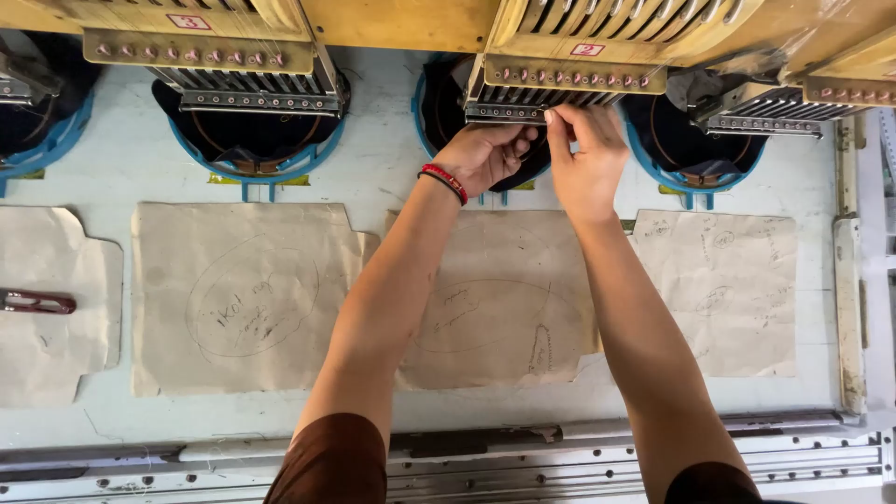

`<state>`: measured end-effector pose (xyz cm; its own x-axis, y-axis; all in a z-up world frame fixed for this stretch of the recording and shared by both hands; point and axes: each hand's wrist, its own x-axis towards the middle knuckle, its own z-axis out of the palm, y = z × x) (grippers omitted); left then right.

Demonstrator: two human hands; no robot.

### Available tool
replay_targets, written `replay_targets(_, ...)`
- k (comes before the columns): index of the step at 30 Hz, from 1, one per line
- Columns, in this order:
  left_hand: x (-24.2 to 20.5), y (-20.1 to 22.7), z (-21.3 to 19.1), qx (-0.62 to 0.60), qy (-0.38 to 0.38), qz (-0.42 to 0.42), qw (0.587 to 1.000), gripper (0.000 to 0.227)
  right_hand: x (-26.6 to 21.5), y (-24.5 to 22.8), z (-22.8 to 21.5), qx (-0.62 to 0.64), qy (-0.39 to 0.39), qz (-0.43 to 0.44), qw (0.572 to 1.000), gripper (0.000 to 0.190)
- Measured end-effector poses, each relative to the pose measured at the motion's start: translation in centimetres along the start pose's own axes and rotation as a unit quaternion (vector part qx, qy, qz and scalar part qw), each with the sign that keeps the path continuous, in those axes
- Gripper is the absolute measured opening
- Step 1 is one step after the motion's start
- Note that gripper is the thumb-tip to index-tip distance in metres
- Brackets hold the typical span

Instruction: Preparing fabric for an embroidery machine by hooping the material and mounting it onto the machine heads.

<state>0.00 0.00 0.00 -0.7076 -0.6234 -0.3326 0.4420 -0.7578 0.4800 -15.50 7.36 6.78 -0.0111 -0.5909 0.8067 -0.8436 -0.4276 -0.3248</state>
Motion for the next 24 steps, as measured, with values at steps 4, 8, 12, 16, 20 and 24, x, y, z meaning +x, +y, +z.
replay_targets(4,1.0,-0.2,-0.8,-0.028,-0.004,-0.021,0.999,0.015,0.2,-0.6,-0.1,0.012,-0.001,0.002,1.000,0.006)
replay_targets(8,0.8,0.1,-0.6,-0.036,-0.002,-0.032,0.999,0.014,-0.1,0.1,-0.2,0.010,0.000,-0.001,1.000,0.005)
replay_targets(12,0.5,0.2,-0.4,-0.050,-0.002,-0.034,0.998,0.013,-0.1,0.2,-0.3,0.009,-0.003,-0.004,1.000,0.005)
replay_targets(16,0.6,0.3,-0.5,-0.046,-0.002,-0.045,0.998,0.012,-0.5,0.6,0.0,0.007,-0.004,-0.007,1.000,0.004)
replay_targets(20,1.5,-0.1,-1.1,-0.055,0.011,-0.054,0.997,0.013,-0.2,0.0,0.2,0.019,-0.010,-0.004,1.000,0.005)
replay_targets(24,4.1,-1.6,-3.0,-0.031,0.041,-0.045,0.998,0.015,0.3,-0.8,0.2,0.017,-0.017,0.002,1.000,0.005)
